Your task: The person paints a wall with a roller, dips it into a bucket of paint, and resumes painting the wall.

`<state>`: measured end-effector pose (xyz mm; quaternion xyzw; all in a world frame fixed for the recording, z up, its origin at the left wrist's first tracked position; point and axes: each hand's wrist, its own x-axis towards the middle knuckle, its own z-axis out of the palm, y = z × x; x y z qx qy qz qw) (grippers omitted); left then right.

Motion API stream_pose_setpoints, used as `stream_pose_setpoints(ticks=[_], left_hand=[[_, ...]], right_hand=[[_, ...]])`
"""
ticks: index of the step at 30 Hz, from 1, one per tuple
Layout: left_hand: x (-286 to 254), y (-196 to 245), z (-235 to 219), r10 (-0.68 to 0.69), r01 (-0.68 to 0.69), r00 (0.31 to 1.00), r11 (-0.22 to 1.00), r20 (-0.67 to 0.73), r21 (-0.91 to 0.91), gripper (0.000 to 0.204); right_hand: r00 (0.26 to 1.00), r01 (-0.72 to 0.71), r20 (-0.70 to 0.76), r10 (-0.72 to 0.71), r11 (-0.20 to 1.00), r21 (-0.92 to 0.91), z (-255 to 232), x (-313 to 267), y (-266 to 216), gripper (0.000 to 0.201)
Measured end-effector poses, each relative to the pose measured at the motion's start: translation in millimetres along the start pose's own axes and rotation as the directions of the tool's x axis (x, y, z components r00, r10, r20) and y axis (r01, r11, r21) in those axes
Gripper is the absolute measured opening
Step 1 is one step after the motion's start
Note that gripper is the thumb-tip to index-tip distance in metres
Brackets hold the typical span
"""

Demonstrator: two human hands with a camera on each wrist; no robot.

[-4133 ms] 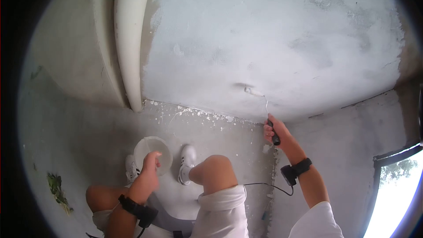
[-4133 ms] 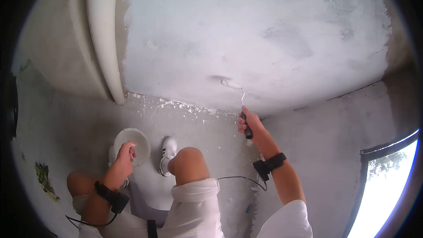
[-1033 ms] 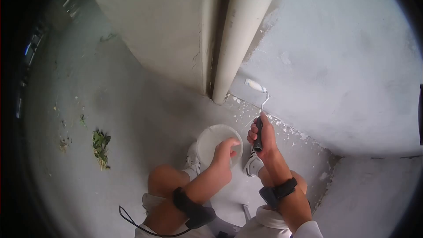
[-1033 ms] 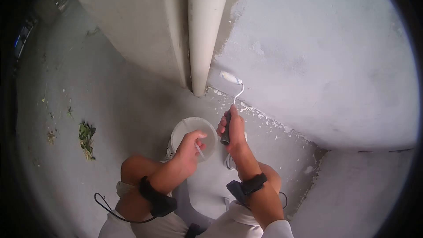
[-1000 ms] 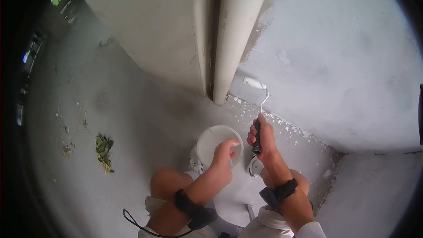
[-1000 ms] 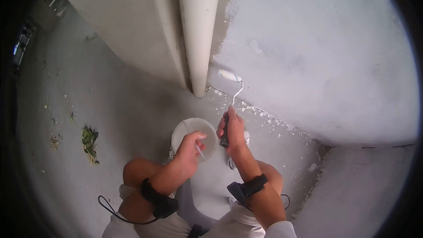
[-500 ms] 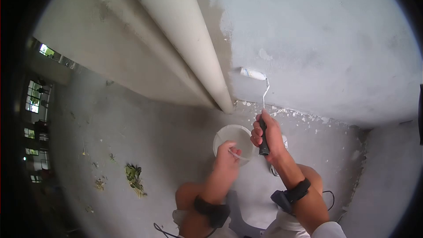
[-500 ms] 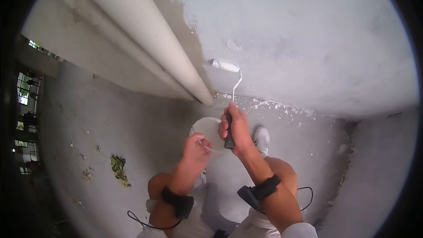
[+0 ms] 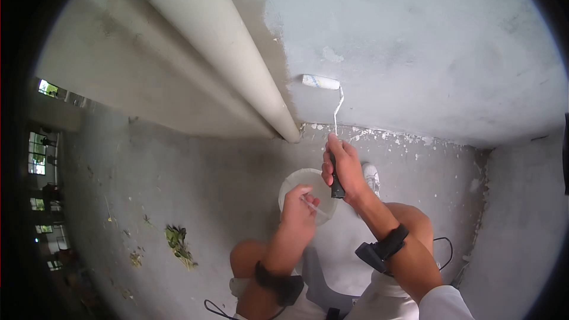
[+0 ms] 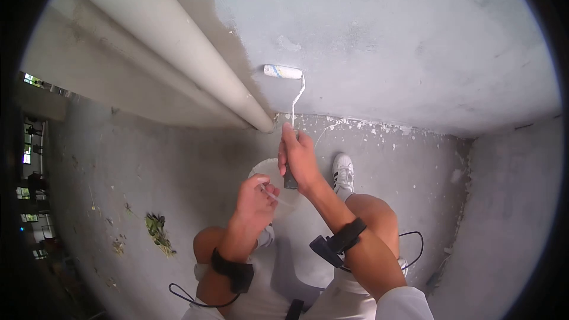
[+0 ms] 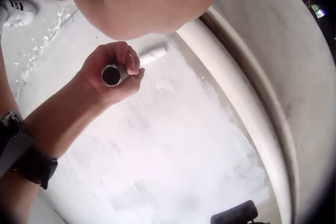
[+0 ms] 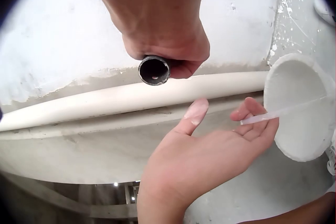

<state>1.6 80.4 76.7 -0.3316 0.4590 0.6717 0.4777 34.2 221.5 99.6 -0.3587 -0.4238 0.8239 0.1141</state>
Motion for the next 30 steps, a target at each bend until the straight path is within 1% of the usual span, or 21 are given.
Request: stream_pose_setpoints(ticks=[1,4,6,7,8,9,12,13,14,15,16,17,18,19,20,22,23,24,26,27,30], left_hand=[[-1,0,1,0.01,-0.011,1.0,1.0,-0.023,-0.007,0.021],[-5,5,9,0.055,-0.056,0.997,0.998,-0.05,-0.026,0.021],[-4,4,5,0.079,-0.081,0.996,0.995,-0.036,-0.053,0.022],[-7,9,6,0.068,-0.069,0.998,0.997,-0.011,-0.046,0.022],[-9,15,5,0.054,-0.053,0.998,0.998,0.018,-0.042,0.023],[-5,18,3,0.076,-0.074,0.995,0.997,0.062,-0.031,0.026],[-4,27,1,0.084,-0.077,0.992,0.994,0.094,-0.073,0.037],[1,26,-7,0.124,-0.119,0.982,0.992,0.143,-0.046,0.04],[8,20,-18,0.181,-0.188,0.964,0.982,0.194,0.018,0.043],[16,12,-31,0.28,-0.331,0.919,0.931,0.279,0.153,0.048],[24,2,-46,0.418,-0.556,0.809,0.773,0.413,0.306,0.053],[26,-3,-58,0.538,-0.745,0.664,0.539,0.519,0.394,0.058],[22,-3,-67,0.591,-0.84,0.543,0.366,0.597,0.402,0.063],[-4,4,-67,0.592,-0.855,0.517,0.324,0.618,0.406,0.063],[-17,10,-71,0.571,-0.869,0.491,0.272,0.658,0.413,0.062],[18,-1,-73,0.602,-0.819,0.535,0.199,0.592,0.538,0.058],[40,-11,-75,0.653,-0.831,0.535,0.293,0.536,0.473,0.048],[45,-13,-78,0.654,-0.838,0.53,0.306,0.54,0.451,0.046],[37,-12,-80,0.634,-0.847,0.512,0.265,0.579,0.46,0.042],[34,-12,-82,0.624,-0.852,0.502,0.238,0.599,0.466,0.04],[27,-10,-84,0.602,-0.859,0.479,0.175,0.638,0.48,0.034]], right_hand=[[1.0,-0.003,0.002,0.003,1.0,-0.009,-1,1,-1,0.037],[0.998,-0.046,0.038,0.041,0.992,0.12,-3,0,-9,0.032],[0.991,-0.089,0.121,0.06,0.966,0.245,-13,2,-5,0.028],[0.99,-0.099,0.126,0.07,0.964,0.245,-16,0,-2,0.027],[0.988,-0.11,0.129,0.081,0.965,0.239,-18,-5,-4,0.025],[0.991,-0.115,0.082,0.101,0.976,0.185,-18,-14,-10,0.024],[0.989,-0.141,-0.05,0.141,0.99,-0.008,-8,-47,-42,0.024],[0.989,-0.144,-0.024,0.143,0.987,-0.07,-16,-62,-53,0.031],[0.992,-0.112,0.037,0.123,0.97,-0.217,-26,-78,-63,0.03],[0.992,-0.094,0.054,0.117,0.945,-0.314,-25,-97,-79,0.032],[0.992,-0.072,0.07,0.109,0.911,-0.406,-21,-115,-98,0.035],[0.995,-0.029,0.072,0.07,0.883,-0.468,-20,-129,-116,0.036],[0.997,0.012,0.075,0.032,0.85,-0.526,-20,-142,-135,0.038],[0.997,0.054,0.08,-0.009,0.815,-0.578,-18,-157,-154,0.039],[0.996,0.087,0.076,-0.05,0.78,-0.62,-14,-172,-174,0.04],[0.988,0.151,0.079,-0.134,0.705,-0.693,0,-198,-218,0.042],[0.978,0.199,0.096,-0.187,0.673,-0.712,9,-213,-234,0.043],[0.965,0.233,0.1,-0.241,0.619,-0.751,21,-226,-253,0.043],[0.936,0.276,0.107,-0.334,0.511,-0.814,41,-251,-283,0.042],[0.936,0.284,0.115,-0.334,0.518,-0.807,36,-251,-286,0.039],[0.889,0.33,0.153,-0.432,0.374,-0.867,44,-261,-323,0.041]])
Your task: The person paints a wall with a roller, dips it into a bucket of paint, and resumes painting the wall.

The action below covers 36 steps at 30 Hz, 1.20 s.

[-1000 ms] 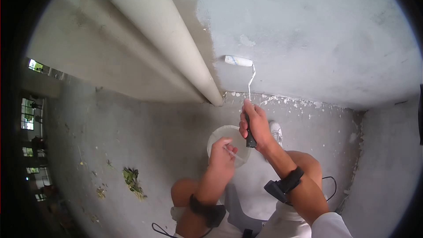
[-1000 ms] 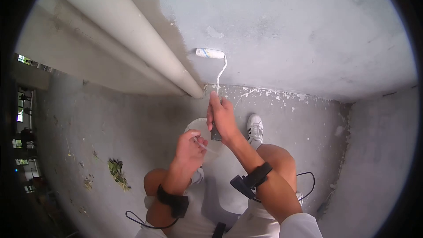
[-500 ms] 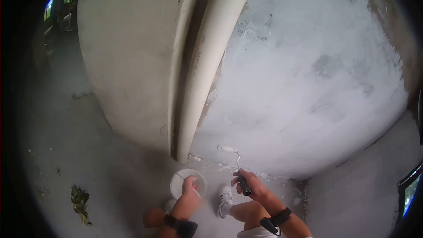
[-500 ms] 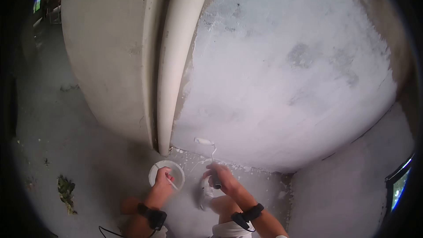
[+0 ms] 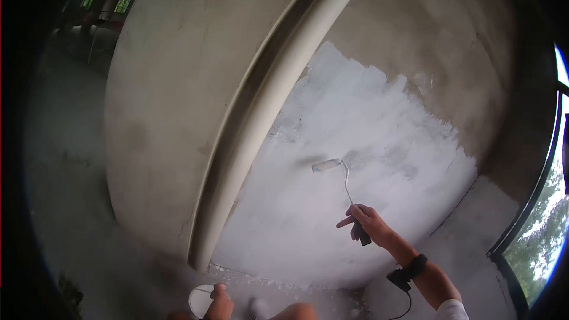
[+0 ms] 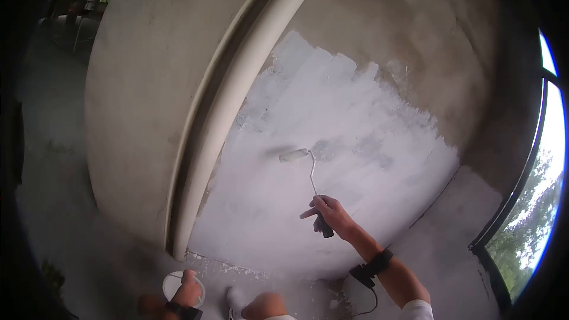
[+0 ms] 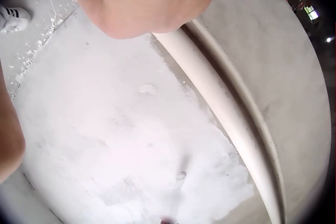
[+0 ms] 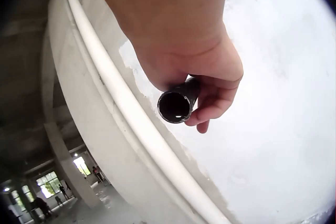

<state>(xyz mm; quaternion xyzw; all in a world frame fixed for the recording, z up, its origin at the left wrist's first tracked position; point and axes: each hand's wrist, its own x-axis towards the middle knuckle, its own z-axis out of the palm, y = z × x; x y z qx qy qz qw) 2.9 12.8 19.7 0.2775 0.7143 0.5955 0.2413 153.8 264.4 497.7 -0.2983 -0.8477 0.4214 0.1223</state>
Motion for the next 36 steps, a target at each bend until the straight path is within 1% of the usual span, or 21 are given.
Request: stream_pose_setpoints(ticks=[2,4,6,7,10,12,13,14,15,16,17,18,20,22,24,25,26,28,30,33,36], left_hand=[[-6,0,0,0.02,-0.021,1.0,0.999,0.013,0.039,0.03],[-10,0,0,0.036,-0.038,0.999,0.996,0.029,0.08,0.026],[-17,-1,-1,0.056,-0.061,0.998,0.99,0.043,0.123,0.022],[-19,0,1,0.071,-0.078,0.996,0.986,0.053,0.145,0.021],[-23,-2,2,0.123,-0.139,0.989,0.966,0.087,0.219,0.015],[-24,-6,4,0.205,-0.247,0.967,0.898,0.149,0.364,0.012],[-24,-9,5,0.262,-0.325,0.945,0.825,0.198,0.462,0.011],[-25,-11,5,0.329,-0.441,0.897,0.645,0.293,0.624,0.01],[-24,-13,6,0.372,-0.53,0.839,0.396,0.396,0.75,0.009],[-24,-15,7,0.383,-0.566,0.784,0.118,0.489,0.816,0.009],[-24,-18,12,0.376,-0.551,0.765,-0.036,0.522,0.834,0.009],[-21,-20,15,0.376,-0.522,0.757,-0.146,0.535,0.84,0.009],[-20,-28,19,0.428,-0.471,0.734,-0.238,0.527,0.85,0.017],[-21,-26,16,0.465,-0.514,0.716,-0.153,0.521,0.844,0.018],[-21,-17,3,0.477,-0.633,0.71,0.112,0.517,0.766,0.011],[-21,-18,1,0.474,-0.59,0.796,0.464,0.377,0.661,0.013],[-23,-19,4,0.411,-0.478,0.878,0.752,0.243,0.454,0.022],[-28,-17,10,0.237,-0.261,0.963,0.938,0.13,0.227,0.037],[-33,8,4,0.128,-0.162,0.984,0.928,0.122,0.336,0.049],[-29,-4,0,0.118,-0.151,0.98,0.965,0.16,0.216,0.045],[-34,11,-8,0.058,-0.102,0.982,0.964,0.182,0.243,0.044]], right_hand=[[0.996,-0.009,-0.089,0.004,0.998,-0.057,-14,5,-12,0.034],[0.982,-0.049,-0.186,0.011,0.978,-0.201,-29,12,-17,0.033],[0.967,-0.112,-0.252,0.02,0.928,-0.355,-47,24,-18,0.034],[0.949,-0.12,-0.313,-0.047,0.862,-0.493,-44,24,-22,0.04],[0.935,-0.124,-0.345,-0.085,0.833,-0.539,-35,25,-39,0.034],[0.94,-0.106,-0.327,-0.095,0.832,-0.545,-30,33,-47,0.039],[0.943,-0.099,-0.319,-0.098,0.831,-0.547,-27,39,-49,0.042],[0.934,-0.052,-0.313,-0.173,0.799,-0.599,-26,47,-50,0.042],[0.921,-0.011,-0.303,-0.243,0.763,-0.647,-24,61,-52,0.042],[0.905,0.029,-0.288,-0.313,0.721,-0.693,-22,70,-55,0.043],[0.915,0.008,-0.285,-0.285,0.719,-0.695,-16,77,-64,0.043],[0.925,-0.013,-0.281,-0.256,0.718,-0.696,-11,84,-75,0.044],[0.928,-0.033,-0.278,-0.247,0.69,-0.723,1,89,-87,0.045],[0.916,-0.03,-0.276,-0.291,0.637,-0.771,8,87,-90,0.044],[0.911,-0.045,-0.29,-0.293,0.628,-0.777,7,94,-78,0.044],[0.91,-0.052,-0.294,-0.293,0.622,-0.781,9,97,-75,0.044],[0.913,-0.074,-0.302,-0.275,0.616,-0.784,8,94,-70,0.044],[0.916,-0.12,-0.32,-0.24,0.599,-0.792,0,81,-55,0.043],[0.912,-0.167,-0.353,-0.208,0.598,-0.784,-11,69,-36,0.043],[0.895,-0.252,-0.418,-0.154,0.598,-0.761,-34,58,2,0.043],[0.875,-0.324,-0.471,-0.107,0.595,-0.736,-46,40,28,0.044]])
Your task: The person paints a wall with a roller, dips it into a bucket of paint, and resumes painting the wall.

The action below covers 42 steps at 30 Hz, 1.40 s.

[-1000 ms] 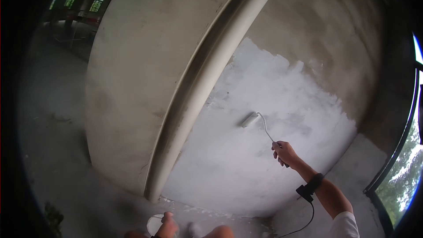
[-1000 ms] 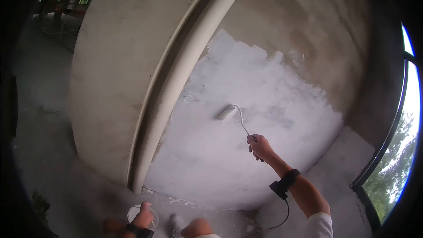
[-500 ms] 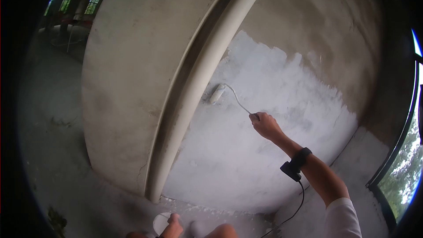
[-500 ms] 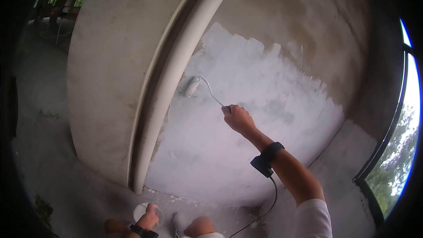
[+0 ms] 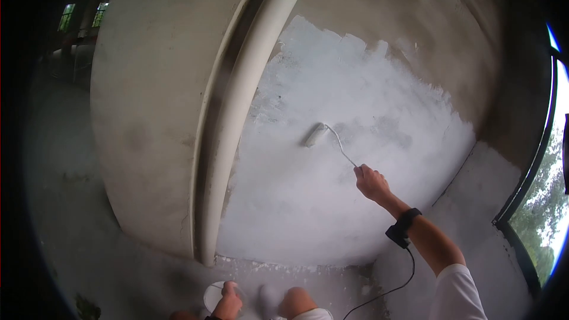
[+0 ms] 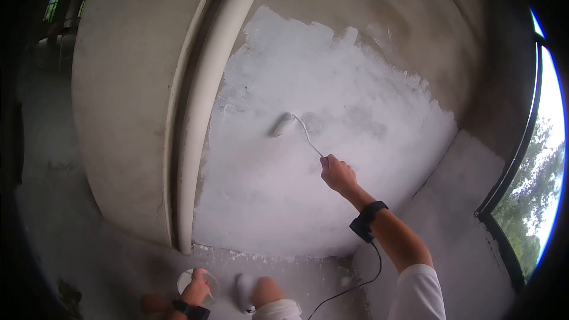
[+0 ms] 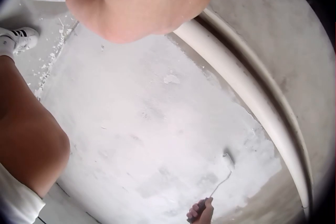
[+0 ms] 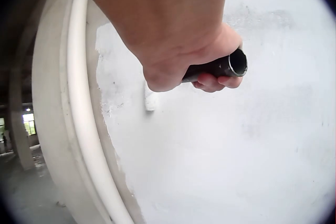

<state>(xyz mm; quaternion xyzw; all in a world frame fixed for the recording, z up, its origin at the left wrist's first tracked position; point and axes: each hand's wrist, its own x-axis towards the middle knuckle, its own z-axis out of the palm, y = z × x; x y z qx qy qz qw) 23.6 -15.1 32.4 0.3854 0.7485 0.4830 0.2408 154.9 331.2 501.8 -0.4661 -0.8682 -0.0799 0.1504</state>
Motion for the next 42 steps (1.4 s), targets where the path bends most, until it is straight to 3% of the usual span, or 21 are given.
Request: stream_pose_setpoints(ticks=[6,9,12,13,16,18,20,24,25,27,28,29,32,34,38,42], left_hand=[[-4,-4,-6,0.093,-0.091,0.996,0.989,0.013,-0.114,0.047],[0,6,-13,-0.081,0.093,0.993,0.984,0.083,-0.149,0.046],[11,-43,16,-0.08,0.096,0.995,0.882,0.053,-0.462,0.045],[12,-33,15,-0.113,0.131,0.991,0.906,0.066,-0.402,0.046],[6,0,6,-0.188,0.206,0.978,0.934,0.088,-0.292,0.047],[6,5,7,-0.2,0.221,0.975,0.921,0.1,-0.321,0.048],[14,-16,24,-0.127,0.138,0.99,0.965,0.061,-0.223,0.049],[20,-21,38,-0.086,0.093,0.995,0.977,0.048,-0.192,0.053],[18,-19,39,-0.042,0.035,0.999,0.936,-0.013,-0.349,0.038],[37,-57,66,-0.336,0.244,0.941,0.626,0.026,-0.741,0.027],[39,-61,70,-0.416,0.287,0.907,0.504,0.063,-0.814,0.023],[40,-66,74,-0.491,0.311,0.865,0.371,0.099,-0.875,0.019],[47,-25,62,-0.635,0.395,0.755,0.243,0.162,-0.886,0.018],[54,-18,61,-0.758,0.468,0.594,0.052,0.271,-0.882,0.017],[48,-21,62,-0.73,0.479,0.62,0.062,0.287,-0.876,0.017],[40,-31,60,-0.663,0.503,0.699,0.19,0.267,-0.843,0.017]], right_hand=[[0.993,-0.114,-0.015,0.114,0.994,0.002,27,-16,70,0.045],[0.985,-0.173,-0.012,0.174,0.983,0.064,43,-26,112,0.048],[0.968,-0.25,0.059,0.243,0.947,0.2,64,-47,156,0.05],[0.96,-0.28,0.094,0.264,0.927,0.249,68,-49,165,0.052],[0.882,-0.469,0.35,0.314,0.639,0.609,50,-67,144,0.051],[0.882,-0.471,0.409,0.232,0.439,0.765,31,-67,116,0.047],[0.883,-0.469,0.435,0.178,0.272,0.841,20,-53,94,0.044],[0.938,-0.345,0.336,0.082,0.307,0.887,3,-15,45,0.043],[0.947,-0.319,0.315,0.066,0.326,0.89,8,-9,36,0.042],[0.938,-0.345,0.333,0.095,0.319,0.883,27,-4,19,0.041],[0.934,-0.358,0.341,0.109,0.318,0.878,36,-1,15,0.041],[0.932,-0.363,0.345,0.111,0.31,0.879,47,0,16,0.041],[0.916,-0.401,0.373,0.146,0.329,0.855,72,-7,23,0.042],[0.916,-0.402,0.366,0.165,0.379,0.834,88,-15,37,0.042],[0.904,-0.426,0.361,0.228,0.425,0.799,126,-35,54,0.042],[0.875,-0.48,0.442,0.2,0.23,0.846,165,-71,54,0.044]])
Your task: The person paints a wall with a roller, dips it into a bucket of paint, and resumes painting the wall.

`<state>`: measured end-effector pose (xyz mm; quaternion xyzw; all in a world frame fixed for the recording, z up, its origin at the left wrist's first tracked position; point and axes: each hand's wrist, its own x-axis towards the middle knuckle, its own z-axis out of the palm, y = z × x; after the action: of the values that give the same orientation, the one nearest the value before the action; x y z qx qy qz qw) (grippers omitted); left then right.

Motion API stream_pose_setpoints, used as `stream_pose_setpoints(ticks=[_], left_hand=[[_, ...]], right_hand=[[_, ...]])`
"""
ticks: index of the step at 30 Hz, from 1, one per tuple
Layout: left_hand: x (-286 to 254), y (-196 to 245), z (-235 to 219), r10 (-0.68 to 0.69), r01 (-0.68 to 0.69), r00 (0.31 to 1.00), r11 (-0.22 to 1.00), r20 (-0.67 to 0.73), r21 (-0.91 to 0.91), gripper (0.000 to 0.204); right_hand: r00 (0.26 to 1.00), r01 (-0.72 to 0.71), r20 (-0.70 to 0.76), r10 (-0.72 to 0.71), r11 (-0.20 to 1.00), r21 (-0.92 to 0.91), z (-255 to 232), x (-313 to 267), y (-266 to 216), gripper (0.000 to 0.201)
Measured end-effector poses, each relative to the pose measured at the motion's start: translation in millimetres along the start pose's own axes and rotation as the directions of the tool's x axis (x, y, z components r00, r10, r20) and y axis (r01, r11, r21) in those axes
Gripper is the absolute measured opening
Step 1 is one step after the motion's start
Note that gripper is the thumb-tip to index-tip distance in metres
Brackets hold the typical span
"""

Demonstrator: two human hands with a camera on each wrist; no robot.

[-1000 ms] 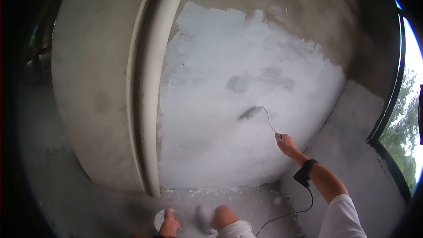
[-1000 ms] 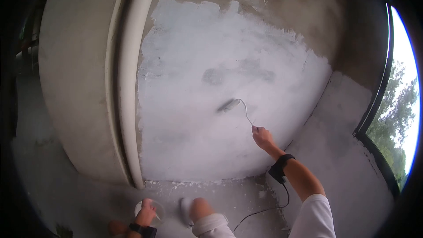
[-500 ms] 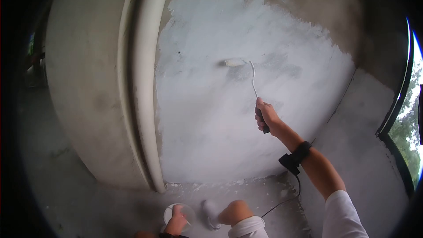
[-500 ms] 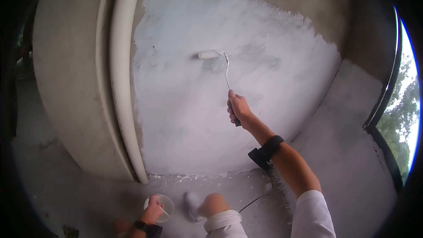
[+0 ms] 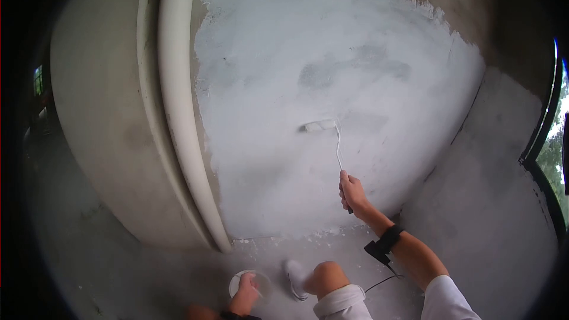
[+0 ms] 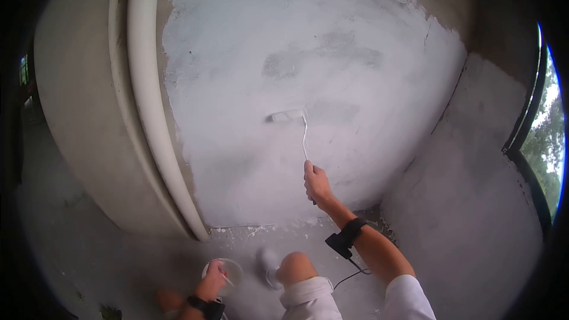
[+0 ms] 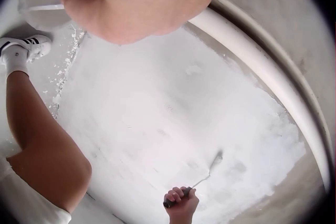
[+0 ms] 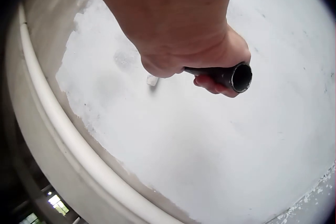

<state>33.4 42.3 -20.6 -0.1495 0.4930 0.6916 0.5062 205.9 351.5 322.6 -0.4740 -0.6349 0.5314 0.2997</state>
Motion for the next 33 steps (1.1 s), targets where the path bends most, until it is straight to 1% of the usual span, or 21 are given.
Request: stream_pose_setpoints(ticks=[1,2,4,5,6,7,8,9,10,11,12,13,14,16,17,20,21,25,27,29,33], left_hand=[[0,5,1,0.016,-0.017,1.0,0.998,0.012,0.057,0.017],[3,10,4,0.002,-0.001,1.0,0.998,-0.003,0.055,0.016],[3,9,5,-0.035,0.038,0.998,0.998,-0.056,0.047,0.018],[-20,23,21,-0.046,0.051,0.994,0.997,-0.094,0.052,0.021],[-11,25,17,-0.035,0.04,0.997,0.997,-0.074,0.059,0.023],[-6,22,11,-0.031,0.036,0.997,0.997,-0.073,0.067,0.024],[-36,33,33,0.022,-0.005,0.994,0.988,-0.104,0.156,0.025],[-42,38,37,0.043,-0.027,0.997,0.976,-0.07,0.215,0.025],[-49,42,47,0.077,-0.051,0.992,0.97,-0.101,0.239,0.024],[-56,49,55,0.078,-0.035,0.99,0.941,-0.115,0.337,0.025],[-72,56,73,0.11,-0.066,0.989,0.932,-0.103,0.356,0.024],[-70,59,80,0.149,-0.122,0.987,0.933,-0.056,0.338,0.02],[-67,62,84,0.173,-0.142,0.984,0.91,-0.047,0.389,0.018],[-62,74,94,0.213,-0.178,0.977,0.845,-0.012,0.503,0.019],[-58,76,99,0.235,-0.202,0.972,0.82,0.007,0.536,0.026],[-43,81,113,0.234,-0.158,0.972,0.755,-0.036,0.636,0.026],[-38,78,116,0.241,-0.147,0.969,0.729,-0.05,0.668,0.027],[-30,81,133,0.25,-0.15,0.966,0.737,-0.06,0.659,0.026],[-19,86,134,0.239,-0.138,0.969,0.736,-0.064,0.663,0.023],[-14,91,139,0.227,-0.144,0.973,0.73,-0.039,0.668,0.023],[-12,102,149,0.234,-0.147,0.971,0.733,-0.044,0.664,0.026]], right_hand=[[0.998,-0.046,0.036,0.041,0.991,0.123,7,-5,14,0.044],[0.993,-0.101,0.083,0.083,0.964,0.244,17,-10,30,0.044],[0.98,-0.195,0.114,0.162,0.892,0.408,48,-27,58,0.043],[0.971,-0.233,0.155,0.182,0.867,0.44,63,-34,71,0.043],[0.956,-0.287,0.2,0.216,0.834,0.471,78,-44,86,0.043],[0.923,-0.373,0.268,0.275,0.808,0.456,85,-53,93,0.043],[0.914,-0.39,0.289,0.286,0.816,0.427,96,-59,113,0.042],[0.9,-0.413,0.316,0.301,0.821,0.394,107,-65,136,0.041],[0.883,-0.438,0.347,0.317,0.824,0.36,118,-73,159,0.041],[0.87,-0.436,0.368,0.327,0.86,0.267,122,-77,184,0.043],[0.859,-0.42,0.392,0.33,0.892,0.169,122,-81,208,0.045],[0.853,-0.374,0.386,0.35,0.927,-0.015,116,-84,216,0.045],[0.85,-0.303,0.384,0.36,0.931,-0.203,110,-87,224,0.046],[0.857,-0.176,0.408,0.315,0.923,-0.343,106,-81,234,0.045],[0.868,-0.096,0.412,0.277,0.908,-0.408,103,-78,238,0.045],[0.863,0.015,0.453,0.224,0.884,-0.466,90,-69,237,0.046],[0.86,0.011,0.456,0.231,0.883,-0.469,83,-72,236,0.044],[0.859,0.032,0.457,0.23,0.867,-0.497,73,-71,202,0.038],[0.858,0.055,0.464,0.219,0.86,-0.507,75,-68,199,0.034],[0.849,0.084,0.487,0.205,0.858,-0.507,79,-69,201,0.032],[0.82,0.096,0.527,0.223,0.854,-0.511,101,-73,210,0.032]])
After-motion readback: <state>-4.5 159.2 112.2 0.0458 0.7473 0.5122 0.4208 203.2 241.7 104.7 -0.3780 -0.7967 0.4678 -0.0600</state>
